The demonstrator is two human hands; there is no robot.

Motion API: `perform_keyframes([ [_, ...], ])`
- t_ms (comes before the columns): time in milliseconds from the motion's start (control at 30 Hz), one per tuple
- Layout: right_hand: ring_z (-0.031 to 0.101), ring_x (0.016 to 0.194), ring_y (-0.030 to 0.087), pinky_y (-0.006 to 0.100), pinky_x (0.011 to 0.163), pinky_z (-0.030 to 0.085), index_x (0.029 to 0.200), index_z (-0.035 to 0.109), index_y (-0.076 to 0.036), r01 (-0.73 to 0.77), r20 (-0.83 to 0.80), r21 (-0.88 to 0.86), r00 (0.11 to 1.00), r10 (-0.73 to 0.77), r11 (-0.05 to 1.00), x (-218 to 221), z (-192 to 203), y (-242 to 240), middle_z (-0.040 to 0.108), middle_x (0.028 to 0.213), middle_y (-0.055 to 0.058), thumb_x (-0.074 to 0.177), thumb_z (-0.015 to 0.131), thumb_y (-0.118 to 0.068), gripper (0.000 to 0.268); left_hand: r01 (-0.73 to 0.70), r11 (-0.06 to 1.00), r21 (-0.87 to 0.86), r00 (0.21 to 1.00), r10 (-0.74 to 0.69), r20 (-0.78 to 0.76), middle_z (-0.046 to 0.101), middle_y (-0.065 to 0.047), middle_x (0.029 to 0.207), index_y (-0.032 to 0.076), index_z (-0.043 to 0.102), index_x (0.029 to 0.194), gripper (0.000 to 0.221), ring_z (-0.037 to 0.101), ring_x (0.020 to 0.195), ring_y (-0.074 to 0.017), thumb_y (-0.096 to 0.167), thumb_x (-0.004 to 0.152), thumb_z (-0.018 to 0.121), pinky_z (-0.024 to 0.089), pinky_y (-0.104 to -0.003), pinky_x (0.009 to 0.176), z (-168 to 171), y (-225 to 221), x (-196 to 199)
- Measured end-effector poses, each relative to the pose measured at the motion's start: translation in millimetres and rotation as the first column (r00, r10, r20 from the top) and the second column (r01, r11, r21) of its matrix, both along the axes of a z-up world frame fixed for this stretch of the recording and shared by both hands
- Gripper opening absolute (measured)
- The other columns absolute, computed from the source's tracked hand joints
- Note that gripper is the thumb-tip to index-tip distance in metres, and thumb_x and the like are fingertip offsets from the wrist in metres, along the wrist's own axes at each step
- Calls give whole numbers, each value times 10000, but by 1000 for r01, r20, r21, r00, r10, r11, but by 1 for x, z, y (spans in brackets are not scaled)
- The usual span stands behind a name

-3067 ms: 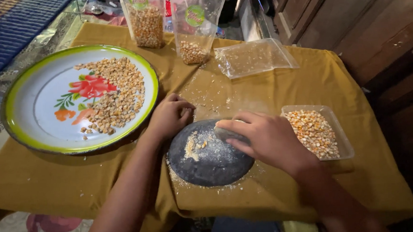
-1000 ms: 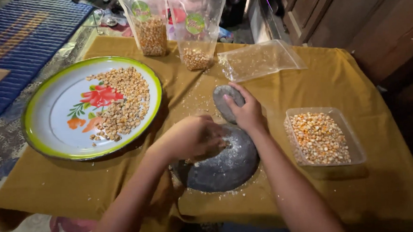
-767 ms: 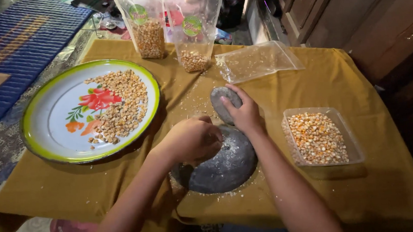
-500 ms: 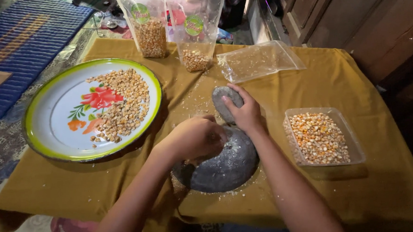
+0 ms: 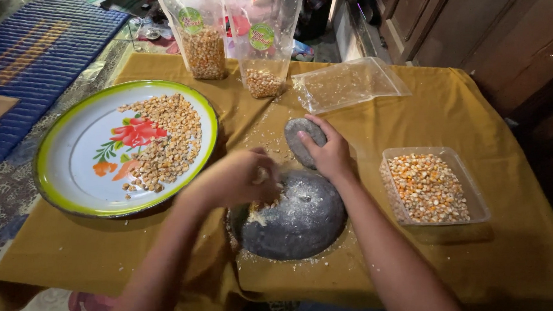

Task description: Crushing corn kernels manually using a stone on a flat stone base as part of snack preparation.

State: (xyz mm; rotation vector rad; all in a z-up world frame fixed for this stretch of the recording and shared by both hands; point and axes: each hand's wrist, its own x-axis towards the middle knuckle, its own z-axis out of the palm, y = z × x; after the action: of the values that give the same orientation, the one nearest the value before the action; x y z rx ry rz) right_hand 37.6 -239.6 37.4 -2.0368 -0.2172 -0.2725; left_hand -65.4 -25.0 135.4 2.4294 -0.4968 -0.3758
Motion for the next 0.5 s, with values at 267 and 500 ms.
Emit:
perform_keyframes([
  [267,615,1270,288,435,1069,480,1310,691,-352,-2,-19,-2,1000,2,1000,-4,6,0,706,1294,52,870,774,-386,448,-372,920,120,925,356,135,703,-212,1067,85,792,1051,294,699,933,-423,295,848,754,562,-515,826,-20,117,-10],
  [500,595,1313,268,431,959,561,1370,613,-333,-21,-155,-141,988,-1,990,-16,31,5,610,1468,20,897,626,-479,496,-575,672,467,788,608,96,835,-17,968,280,862,970,147,745,830,-237,241,851,786,550,-386,722,-51,177,-6],
])
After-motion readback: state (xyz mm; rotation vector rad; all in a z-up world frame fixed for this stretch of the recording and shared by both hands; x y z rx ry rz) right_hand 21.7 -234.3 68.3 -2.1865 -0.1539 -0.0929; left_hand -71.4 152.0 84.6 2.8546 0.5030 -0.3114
